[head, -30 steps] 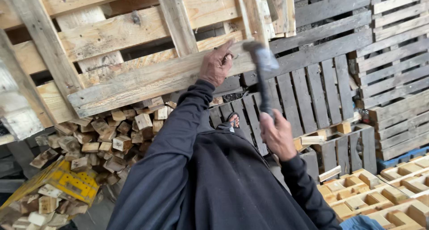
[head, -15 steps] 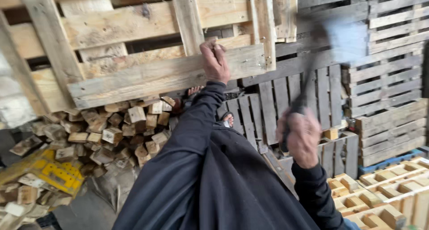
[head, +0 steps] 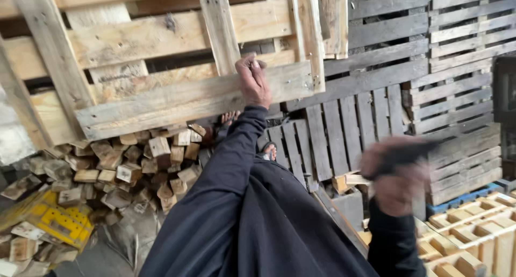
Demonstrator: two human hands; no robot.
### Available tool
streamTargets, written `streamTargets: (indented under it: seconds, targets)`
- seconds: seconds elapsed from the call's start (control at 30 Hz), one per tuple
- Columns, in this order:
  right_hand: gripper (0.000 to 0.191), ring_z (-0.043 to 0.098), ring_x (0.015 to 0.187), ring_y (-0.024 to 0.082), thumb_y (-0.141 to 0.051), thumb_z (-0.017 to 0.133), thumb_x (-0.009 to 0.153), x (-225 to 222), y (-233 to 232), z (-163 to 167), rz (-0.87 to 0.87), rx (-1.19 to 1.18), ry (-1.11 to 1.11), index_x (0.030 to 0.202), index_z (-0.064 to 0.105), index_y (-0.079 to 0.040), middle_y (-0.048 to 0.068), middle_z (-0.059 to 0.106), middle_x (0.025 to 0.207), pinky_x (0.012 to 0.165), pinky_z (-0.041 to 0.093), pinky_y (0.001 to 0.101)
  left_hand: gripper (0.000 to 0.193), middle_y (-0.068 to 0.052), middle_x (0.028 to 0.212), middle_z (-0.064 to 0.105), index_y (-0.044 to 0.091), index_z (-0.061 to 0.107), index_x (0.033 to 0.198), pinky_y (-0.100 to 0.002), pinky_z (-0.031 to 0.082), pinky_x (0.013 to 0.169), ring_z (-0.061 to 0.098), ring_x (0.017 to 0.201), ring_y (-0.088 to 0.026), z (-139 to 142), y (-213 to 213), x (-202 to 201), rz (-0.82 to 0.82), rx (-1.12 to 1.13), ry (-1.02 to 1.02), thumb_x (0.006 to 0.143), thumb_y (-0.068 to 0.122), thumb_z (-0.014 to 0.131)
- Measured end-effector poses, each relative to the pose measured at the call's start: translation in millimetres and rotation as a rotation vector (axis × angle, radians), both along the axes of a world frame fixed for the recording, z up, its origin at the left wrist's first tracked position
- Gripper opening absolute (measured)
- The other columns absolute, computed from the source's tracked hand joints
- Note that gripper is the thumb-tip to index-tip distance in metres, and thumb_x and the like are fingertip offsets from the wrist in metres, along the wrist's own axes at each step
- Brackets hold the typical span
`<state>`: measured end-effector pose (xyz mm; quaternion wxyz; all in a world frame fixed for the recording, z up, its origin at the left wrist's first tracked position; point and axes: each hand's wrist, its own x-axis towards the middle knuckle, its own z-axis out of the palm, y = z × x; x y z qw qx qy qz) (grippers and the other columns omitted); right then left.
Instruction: The person assembles wooden pallets by placing small wooden blocks and planks onto a pallet frame, then securing them with nails using a hammer. The person repeatedly picks up nails, positions them, and hammers them into the wood.
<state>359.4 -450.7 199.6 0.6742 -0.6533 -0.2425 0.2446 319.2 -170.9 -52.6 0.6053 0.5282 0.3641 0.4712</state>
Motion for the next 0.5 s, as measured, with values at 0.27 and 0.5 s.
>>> streamTargets:
  seconds: [0.27, 0.5]
  targets:
    - [0.053, 0.061, 0.073, 0.010, -0.039, 0.066, 0.108, -38, 45, -118, 0.120, -0.850, -0.236, 0.119, 0.056, 0.012, 0.002, 0.063, 0.072, 0.068, 0.052, 0.0252, 0.013, -0.003, 0.091, 0.059, 0.004, 0.053, 0.119, -0.029, 0.054, 0.080, 0.060, 0.083, -0.012, -2, 2, -2, 0.032, 0.077, 0.060, 0.114, 0.013, 0.045]
    - [0.038, 0.052, 0.058, 0.007, -0.043, 0.058, 0.102, -52, 24, -102, -0.020, -0.444, 0.115, 0.103, 0.054, -0.005, -0.001, 0.055, 0.072, 0.052, 0.046, 0.0247, 0.015, -0.004, 0.091, 0.065, 0.006, 0.060, 0.120, -0.031, 0.057, 0.074, 0.064, 0.081, -0.012, 8, 16, 0, -0.028, 0.104, -0.037, 0.114, 0.017, 0.052]
